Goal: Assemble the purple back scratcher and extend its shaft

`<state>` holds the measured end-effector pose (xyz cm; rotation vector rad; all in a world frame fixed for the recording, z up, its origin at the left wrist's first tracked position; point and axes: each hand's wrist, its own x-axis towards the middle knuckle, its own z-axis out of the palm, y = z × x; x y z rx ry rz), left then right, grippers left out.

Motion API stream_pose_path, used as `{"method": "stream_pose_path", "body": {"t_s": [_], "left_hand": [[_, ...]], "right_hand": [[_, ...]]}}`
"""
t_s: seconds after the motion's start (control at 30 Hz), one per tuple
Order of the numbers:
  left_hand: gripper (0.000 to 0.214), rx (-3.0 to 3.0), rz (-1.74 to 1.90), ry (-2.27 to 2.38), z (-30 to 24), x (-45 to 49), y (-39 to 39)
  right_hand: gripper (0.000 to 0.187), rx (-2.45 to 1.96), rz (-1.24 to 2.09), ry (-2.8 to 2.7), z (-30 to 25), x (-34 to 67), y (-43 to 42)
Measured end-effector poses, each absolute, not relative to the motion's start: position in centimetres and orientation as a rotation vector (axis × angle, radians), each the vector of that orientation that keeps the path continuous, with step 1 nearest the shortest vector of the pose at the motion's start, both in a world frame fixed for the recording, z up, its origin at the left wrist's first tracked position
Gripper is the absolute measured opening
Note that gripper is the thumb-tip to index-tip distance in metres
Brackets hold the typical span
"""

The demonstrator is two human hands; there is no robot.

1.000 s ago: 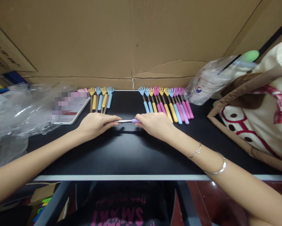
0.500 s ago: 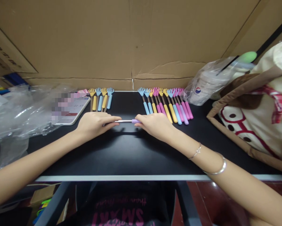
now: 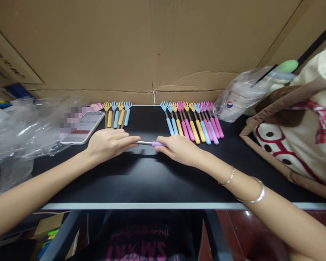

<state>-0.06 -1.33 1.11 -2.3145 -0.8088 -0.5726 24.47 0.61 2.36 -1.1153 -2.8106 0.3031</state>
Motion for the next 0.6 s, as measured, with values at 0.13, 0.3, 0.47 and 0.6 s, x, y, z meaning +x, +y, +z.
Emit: {"method": "stream_pose_path", "body": {"t_s": [0.13,0.3,0.47,0.6], "left_hand": [[0.028,-2.33,-0.555,-0.849,1.0,-0.2,-1.1],[0.031,-2.381,-0.535,-0.91,0.5,-0.4,-0.9],[0.033,-2.428,-0.575,-0.947,0.2,-0.3,-0.8],[0.035,-2.499,-0.565,-1.087,0.1,-0.1,-0.9]], "right_hand": [[0.036,-1.145,-0.118,-2.795,1.9,24.5,0.4],[0.038,-1.139,-0.327,-2.79,1.5,24.6,0.5],[0.035,-1.129,-0.428,-2.761,1.5,24.4,0.3],[0.038,-1.071,-0.563,-2.693,1.7,24.4,0.2]]}}
